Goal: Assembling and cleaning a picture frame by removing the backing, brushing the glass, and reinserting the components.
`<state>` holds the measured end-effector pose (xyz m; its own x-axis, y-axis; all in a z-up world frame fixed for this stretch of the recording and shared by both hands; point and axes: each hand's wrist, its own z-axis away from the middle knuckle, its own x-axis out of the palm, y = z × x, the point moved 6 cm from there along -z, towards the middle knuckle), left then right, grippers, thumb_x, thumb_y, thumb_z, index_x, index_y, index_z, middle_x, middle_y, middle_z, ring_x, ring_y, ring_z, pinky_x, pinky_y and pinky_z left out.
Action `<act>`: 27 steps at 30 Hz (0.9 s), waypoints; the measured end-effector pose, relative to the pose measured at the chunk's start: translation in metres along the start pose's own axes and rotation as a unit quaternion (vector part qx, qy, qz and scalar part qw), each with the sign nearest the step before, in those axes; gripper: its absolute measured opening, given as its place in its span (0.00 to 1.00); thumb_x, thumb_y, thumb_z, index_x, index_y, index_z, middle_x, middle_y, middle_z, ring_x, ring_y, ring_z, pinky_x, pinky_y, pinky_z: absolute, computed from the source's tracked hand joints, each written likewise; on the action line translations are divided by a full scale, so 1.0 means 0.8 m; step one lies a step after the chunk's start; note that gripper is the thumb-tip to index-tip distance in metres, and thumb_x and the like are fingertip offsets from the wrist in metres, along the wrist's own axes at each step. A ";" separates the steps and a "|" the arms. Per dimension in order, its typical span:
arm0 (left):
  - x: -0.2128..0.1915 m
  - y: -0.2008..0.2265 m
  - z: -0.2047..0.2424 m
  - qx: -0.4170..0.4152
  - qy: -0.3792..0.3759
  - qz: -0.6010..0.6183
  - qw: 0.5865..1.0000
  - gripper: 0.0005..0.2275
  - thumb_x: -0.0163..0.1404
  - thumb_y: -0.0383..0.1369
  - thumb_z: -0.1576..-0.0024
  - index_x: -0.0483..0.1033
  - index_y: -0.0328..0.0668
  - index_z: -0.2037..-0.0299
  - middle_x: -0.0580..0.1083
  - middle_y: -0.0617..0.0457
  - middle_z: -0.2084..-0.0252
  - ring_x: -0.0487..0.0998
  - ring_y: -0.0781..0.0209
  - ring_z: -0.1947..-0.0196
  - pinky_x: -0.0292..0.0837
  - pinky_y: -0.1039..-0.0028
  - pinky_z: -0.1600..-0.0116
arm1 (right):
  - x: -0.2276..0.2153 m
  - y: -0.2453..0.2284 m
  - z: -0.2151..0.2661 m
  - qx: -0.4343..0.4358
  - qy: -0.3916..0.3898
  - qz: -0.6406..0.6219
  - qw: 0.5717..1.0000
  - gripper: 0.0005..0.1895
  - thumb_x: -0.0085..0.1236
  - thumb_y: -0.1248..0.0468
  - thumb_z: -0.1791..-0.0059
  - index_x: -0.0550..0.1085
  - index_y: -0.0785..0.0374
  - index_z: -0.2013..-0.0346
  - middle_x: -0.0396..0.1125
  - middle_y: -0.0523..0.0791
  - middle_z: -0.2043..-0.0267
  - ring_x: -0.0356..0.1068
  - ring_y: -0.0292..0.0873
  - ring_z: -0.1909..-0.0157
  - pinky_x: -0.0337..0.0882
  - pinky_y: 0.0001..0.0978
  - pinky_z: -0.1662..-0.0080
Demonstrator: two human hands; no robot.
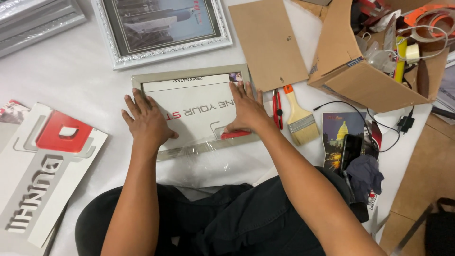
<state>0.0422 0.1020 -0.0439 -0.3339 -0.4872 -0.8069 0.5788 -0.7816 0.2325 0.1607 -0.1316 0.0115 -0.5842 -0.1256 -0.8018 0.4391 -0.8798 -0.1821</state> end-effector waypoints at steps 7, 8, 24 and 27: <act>0.000 0.002 -0.002 0.000 0.010 -0.020 1.000 0.60 0.75 0.43 0.65 0.48 0.27 0.24 0.34 0.33 0.20 0.28 0.29 0.23 0.34 0.38 0.25 | 0.010 0.028 -0.036 0.003 0.059 -0.146 0.987 0.66 0.68 0.37 0.64 0.46 0.61 0.22 0.58 0.53 0.28 0.43 0.57 0.21 0.32 0.61 0.27; 0.005 0.001 -0.005 0.003 0.012 -0.014 1.000 0.61 0.75 0.44 0.66 0.48 0.27 0.24 0.33 0.33 0.20 0.28 0.29 0.23 0.33 0.37 0.26 | 0.010 0.033 -0.040 0.003 0.080 -0.219 0.972 0.63 0.66 0.33 0.62 0.49 0.60 0.23 0.68 0.50 0.34 0.52 0.51 0.23 0.36 0.53 0.26; -0.072 0.018 0.042 0.020 -0.016 0.089 0.996 0.51 0.68 0.48 0.59 0.58 0.25 0.28 0.35 0.29 0.21 0.32 0.30 0.21 0.37 0.42 0.24 | -0.060 0.050 0.014 0.000 0.073 -0.576 0.814 0.23 0.65 0.72 0.58 0.78 0.67 0.48 0.76 0.48 0.59 0.77 0.42 0.59 0.78 0.32 0.56; -0.132 0.018 0.068 0.052 0.069 0.260 0.962 0.47 0.65 0.48 0.51 0.56 0.23 0.28 0.42 0.19 0.25 0.39 0.23 0.24 0.42 0.41 0.25 | -0.077 0.070 0.014 -0.056 0.103 -0.642 0.757 0.14 0.67 0.72 0.57 0.81 0.62 0.57 0.77 0.43 0.63 0.78 0.36 0.61 0.77 0.26 0.55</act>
<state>0.0455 0.1209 0.0742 0.0857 -0.7723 -0.6295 0.5609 -0.4848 0.6711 0.2139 -0.1781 0.0571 -0.4656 0.8850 0.0088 -0.3395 -0.1694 -0.9252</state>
